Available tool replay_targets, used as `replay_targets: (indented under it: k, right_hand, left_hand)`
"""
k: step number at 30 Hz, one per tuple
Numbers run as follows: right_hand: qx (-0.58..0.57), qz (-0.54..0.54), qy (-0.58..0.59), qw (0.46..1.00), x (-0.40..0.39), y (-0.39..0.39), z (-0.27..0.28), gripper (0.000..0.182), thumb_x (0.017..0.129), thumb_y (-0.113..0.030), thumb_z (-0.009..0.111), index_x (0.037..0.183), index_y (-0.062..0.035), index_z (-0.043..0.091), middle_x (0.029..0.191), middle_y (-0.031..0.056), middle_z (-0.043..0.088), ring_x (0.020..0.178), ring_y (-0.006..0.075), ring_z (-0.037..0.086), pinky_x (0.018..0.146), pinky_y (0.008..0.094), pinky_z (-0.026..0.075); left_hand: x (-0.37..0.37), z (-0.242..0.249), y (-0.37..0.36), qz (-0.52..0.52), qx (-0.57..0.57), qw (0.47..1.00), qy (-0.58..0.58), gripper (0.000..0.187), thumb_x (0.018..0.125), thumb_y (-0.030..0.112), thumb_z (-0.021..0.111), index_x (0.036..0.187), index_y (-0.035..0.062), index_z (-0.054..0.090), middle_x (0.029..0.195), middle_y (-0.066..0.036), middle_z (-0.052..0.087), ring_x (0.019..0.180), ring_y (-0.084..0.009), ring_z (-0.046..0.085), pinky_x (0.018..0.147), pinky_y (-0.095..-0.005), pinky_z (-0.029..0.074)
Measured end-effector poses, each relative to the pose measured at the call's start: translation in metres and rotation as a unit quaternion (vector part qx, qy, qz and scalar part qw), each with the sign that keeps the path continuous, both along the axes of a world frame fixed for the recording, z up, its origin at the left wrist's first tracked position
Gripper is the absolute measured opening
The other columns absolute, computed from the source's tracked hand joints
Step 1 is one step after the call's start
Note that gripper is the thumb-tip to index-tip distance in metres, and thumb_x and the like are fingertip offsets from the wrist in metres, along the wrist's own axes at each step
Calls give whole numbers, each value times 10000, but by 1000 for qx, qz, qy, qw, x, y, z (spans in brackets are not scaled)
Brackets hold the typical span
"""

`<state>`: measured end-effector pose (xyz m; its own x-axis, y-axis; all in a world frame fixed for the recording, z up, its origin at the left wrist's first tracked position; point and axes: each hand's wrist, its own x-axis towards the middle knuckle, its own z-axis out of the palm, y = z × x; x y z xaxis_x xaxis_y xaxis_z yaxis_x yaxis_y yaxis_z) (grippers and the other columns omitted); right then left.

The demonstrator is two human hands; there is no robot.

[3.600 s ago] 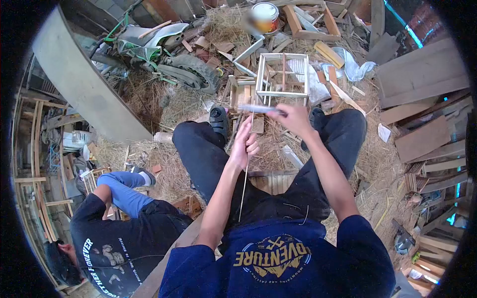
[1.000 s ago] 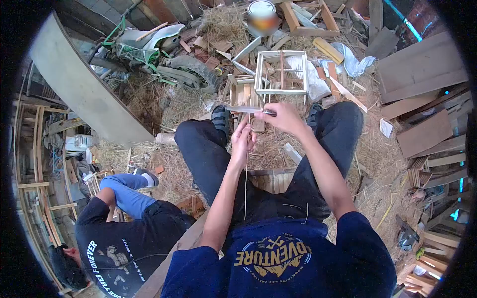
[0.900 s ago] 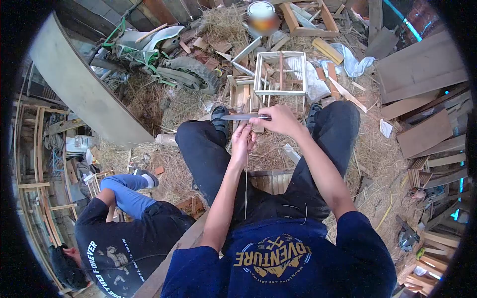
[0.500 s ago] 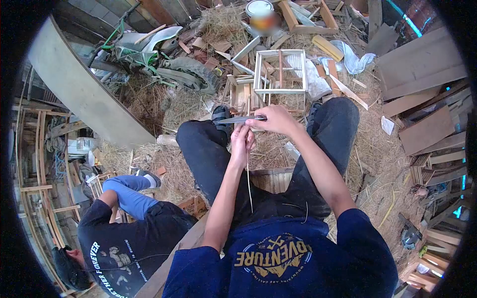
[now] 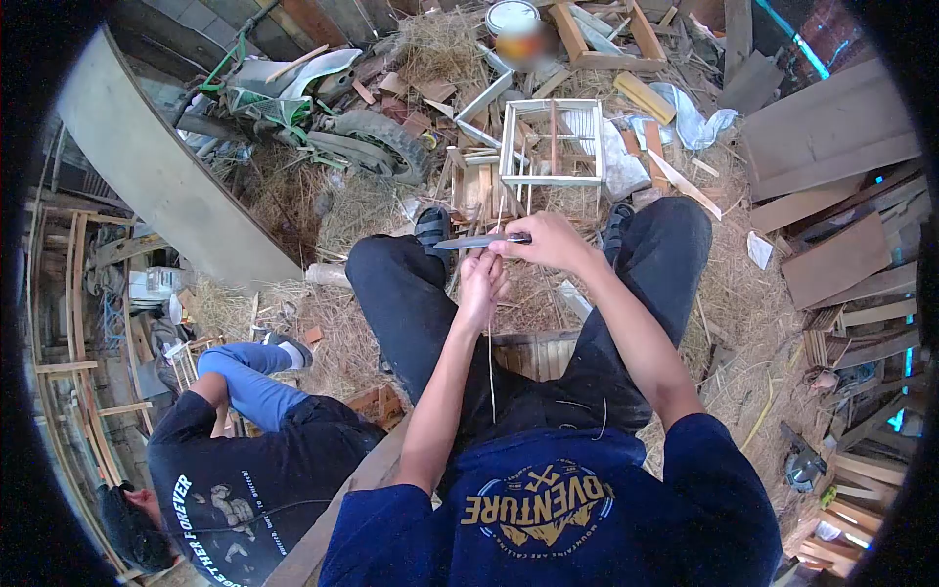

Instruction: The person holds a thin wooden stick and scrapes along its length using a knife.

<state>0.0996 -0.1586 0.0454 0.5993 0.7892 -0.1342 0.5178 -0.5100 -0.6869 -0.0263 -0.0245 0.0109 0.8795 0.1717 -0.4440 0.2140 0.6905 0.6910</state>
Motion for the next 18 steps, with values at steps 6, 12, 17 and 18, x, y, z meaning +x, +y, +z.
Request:
replay_targets:
  k: [6, 12, 17, 18]
  right_hand:
    - [93, -21, 27, 995, 0, -9, -4, 504, 827, -595, 712, 895, -97, 753, 593, 106, 577, 538, 203, 527, 552, 370, 412]
    - [61, -40, 72, 995, 4, -14, 4, 534, 753, -647, 745, 896, -133, 781, 660, 98, 651, 602, 220, 600, 610, 348, 463]
    - [74, -52, 50, 995, 9, -18, -8, 532, 733, -628, 771, 908, -126, 784, 692, 85, 686, 635, 215, 650, 623, 340, 487]
    - [79, -53, 43, 995, 9, -19, -8, 514, 741, -592, 789, 913, -108, 778, 685, 67, 684, 635, 178, 651, 620, 326, 488]
  left_hand:
    - [-6, 0, 6, -26, -93, 995, -38, 302, 1063, 170, 441, 1349, 111, 517, 547, 76, 289, 377, -33, 226, 351, -207, 192]
    - [-5, 9, 5, -37, -105, 994, -2, 308, 1061, 173, 445, 1353, 123, 528, 545, 84, 272, 381, -23, 211, 352, -200, 185]
    - [-2, 6, 3, -42, -123, 991, -8, 308, 1066, 166, 426, 1356, 114, 518, 539, 81, 273, 372, -24, 212, 342, -202, 173]
    - [-1, 6, 3, -41, -127, 991, -6, 307, 1067, 164, 421, 1354, 111, 517, 537, 80, 272, 371, -25, 212, 340, -202, 170]
